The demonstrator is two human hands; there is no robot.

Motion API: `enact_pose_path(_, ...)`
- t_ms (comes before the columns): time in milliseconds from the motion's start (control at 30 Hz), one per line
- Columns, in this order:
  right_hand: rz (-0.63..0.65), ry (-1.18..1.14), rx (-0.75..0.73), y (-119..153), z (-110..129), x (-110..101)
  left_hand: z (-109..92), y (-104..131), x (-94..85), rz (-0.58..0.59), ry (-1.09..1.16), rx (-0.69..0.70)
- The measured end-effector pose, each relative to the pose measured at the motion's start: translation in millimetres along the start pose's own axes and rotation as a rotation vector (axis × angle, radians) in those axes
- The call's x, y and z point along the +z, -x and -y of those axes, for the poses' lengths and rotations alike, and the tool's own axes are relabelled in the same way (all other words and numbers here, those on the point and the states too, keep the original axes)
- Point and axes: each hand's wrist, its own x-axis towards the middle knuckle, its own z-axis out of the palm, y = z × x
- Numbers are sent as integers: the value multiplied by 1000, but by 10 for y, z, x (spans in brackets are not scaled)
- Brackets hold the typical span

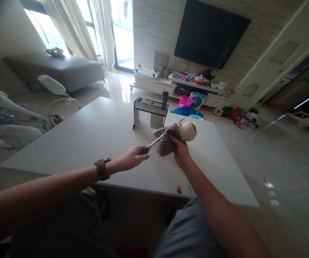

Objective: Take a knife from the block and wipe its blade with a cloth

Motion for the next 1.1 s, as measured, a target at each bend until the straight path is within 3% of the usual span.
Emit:
enact_pose_path(133,123,40,88,300,-208,238,15,-7,15,10,9,78)
enact_pose_path(267,138,72,124,433,-289,311,47,4,27,34,-6,123)
enact_pose_path(633,44,158,25,380,-305,279,155,-30,87,35,-47,113)
enact_pose_path(1100,65,153,27,379,-276,263,105,-17,103,47,12,64)
